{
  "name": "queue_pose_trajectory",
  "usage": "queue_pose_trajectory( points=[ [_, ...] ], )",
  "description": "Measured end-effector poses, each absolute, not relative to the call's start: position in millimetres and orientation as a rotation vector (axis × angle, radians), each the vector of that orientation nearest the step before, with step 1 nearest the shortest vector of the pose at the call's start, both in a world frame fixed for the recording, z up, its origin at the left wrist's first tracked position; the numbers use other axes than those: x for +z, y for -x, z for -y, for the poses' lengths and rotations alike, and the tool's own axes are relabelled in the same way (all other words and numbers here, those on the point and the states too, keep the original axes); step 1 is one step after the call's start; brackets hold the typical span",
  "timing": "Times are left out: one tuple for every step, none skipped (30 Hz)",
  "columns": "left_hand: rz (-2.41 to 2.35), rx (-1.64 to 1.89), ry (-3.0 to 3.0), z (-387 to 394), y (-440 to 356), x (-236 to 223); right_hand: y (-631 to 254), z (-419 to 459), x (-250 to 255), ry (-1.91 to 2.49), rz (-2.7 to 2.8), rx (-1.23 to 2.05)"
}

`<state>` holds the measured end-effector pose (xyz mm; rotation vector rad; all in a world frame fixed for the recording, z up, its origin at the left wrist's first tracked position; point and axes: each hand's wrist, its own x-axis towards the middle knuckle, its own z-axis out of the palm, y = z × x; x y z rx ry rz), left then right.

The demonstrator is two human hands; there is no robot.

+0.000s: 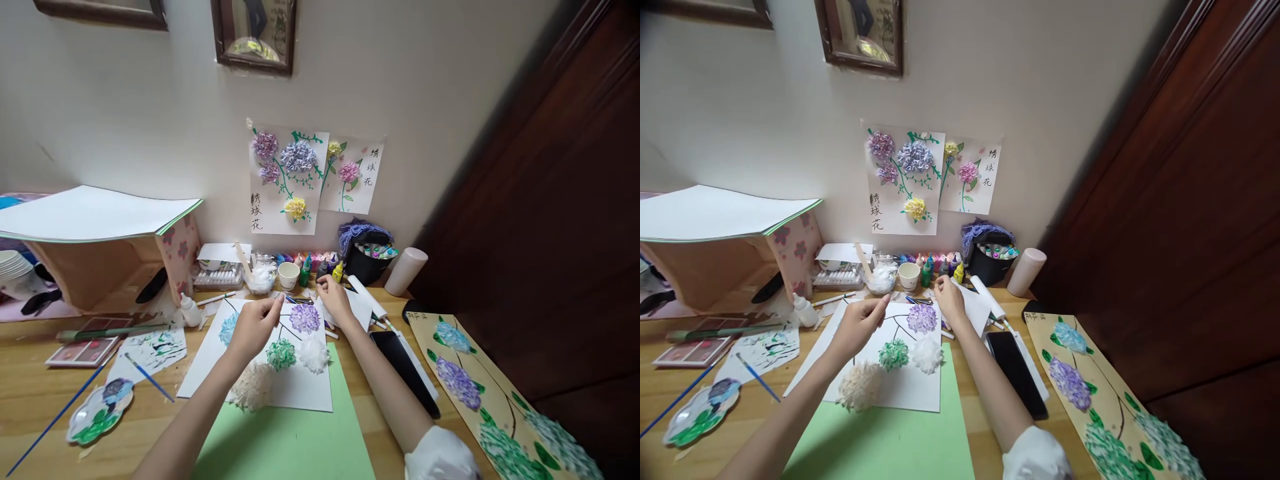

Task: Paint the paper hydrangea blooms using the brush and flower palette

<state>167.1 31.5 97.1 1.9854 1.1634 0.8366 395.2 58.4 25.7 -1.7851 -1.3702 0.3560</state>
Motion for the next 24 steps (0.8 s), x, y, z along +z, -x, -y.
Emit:
queue_pose_trajectory(
  points=[
    [-1.170, 0.843, -1.977, -32.9, -164.8, 97.6, -394.2, -64.2, 26.9, 1.804, 1.382, 0.295],
    [-1.175, 0.853, -1.971, -34.3, -162.9, 98.2, -392.9, -70.5, 27.9, 1.820, 1.393, 0.242],
    [-1.177, 0.865, -1.970, -35.6, -161.3, 99.0, -391.4, -77.2, 28.7, 1.835, 1.405, 0.201],
    [-1.174, 0.876, -1.973, -36.6, -160.2, 99.8, -389.8, -84.1, 28.9, 1.851, 1.414, 0.172],
    [-1.166, 0.883, -1.978, -37.3, -159.3, 100.7, -388.1, -91.0, 28.6, 1.868, 1.419, 0.152],
    [-1.158, 0.887, -1.981, -37.7, -158.8, 101.5, -386.5, -97.4, 27.6, 1.888, 1.419, 0.138],
    [-1.149, 0.891, -1.981, -37.7, -158.4, 102.3, -384.9, -103.2, 26.2, 1.908, 1.416, 0.128],
    [-1.141, 0.898, -1.978, -37.5, -158.1, 103.1, -383.4, -108.3, 24.4, 1.928, 1.411, 0.121],
    [-1.134, 0.909, -1.973, -37.0, -157.8, 103.8, -382.0, -112.4, 22.4, 1.945, 1.403, 0.117],
    [-1.126, 0.922, -1.968, -36.5, -157.4, 104.5, -380.8, -115.7, 20.2, 1.959, 1.397, 0.115],
    [-1.119, 0.936, -1.964, -36.0, -156.8, 105.2, -379.8, -118.1, 18.1, 1.968, 1.391, 0.112],
    [-1.113, 0.948, -1.960, -35.6, -156.1, 105.9, -378.9, -119.9, 16.1, 1.970, 1.388, 0.109],
    [-1.110, 0.959, -1.955, -35.3, -155.2, 106.6, -378.3, -121.2, 14.3, 1.968, 1.387, 0.104],
    [-1.109, 0.966, -1.950, -35.2, -154.2, 107.4, -377.7, -122.2, 12.7, 1.962, 1.386, 0.098],
    [-1.109, 0.972, -1.946, -35.3, -153.2, 108.3, -377.2, -123.0, 11.2, 1.953, 1.385, 0.093],
    [-1.110, 0.979, -1.940, -35.5, -152.1, 109.2, -376.7, -123.6, 9.8, 1.941, 1.383, 0.090],
    [-1.110, 0.986, -1.935, -35.6, -151.2, 110.2, -376.2, -123.8, 8.6, 1.929, 1.380, 0.088],
    [-1.108, 0.993, -1.931, -35.6, -150.3, 111.3, -375.7, -123.7, 7.7, 1.915, 1.376, 0.089],
    [-1.104, 0.996, -1.928, -35.3, -149.6, 112.5, -375.1, -122.9, 7.3, 1.898, 1.371, 0.088],
    [-1.102, 0.998, -1.926, -34.4, -148.9, 113.9, -374.6, -121.3, 7.8, 1.877, 1.367, 0.086],
    [-1.103, 0.998, -1.926, -33.0, -148.4, 115.5, -374.2, -118.7, 9.4, 1.852, 1.362, 0.079],
    [-1.108, 0.996, -1.934, -30.8, -147.8, 117.2, -373.8, -115.2, 12.6, 1.821, 1.358, 0.066],
    [-1.113, 0.988, -1.955, -28.0, -147.1, 119.0, -373.4, -110.5, 17.5, 1.786, 1.353, 0.048],
    [-1.115, 0.973, -1.994, -24.7, -146.0, 120.9, -372.8, -104.9, 24.3, 1.748, 1.348, 0.025]
  ],
)
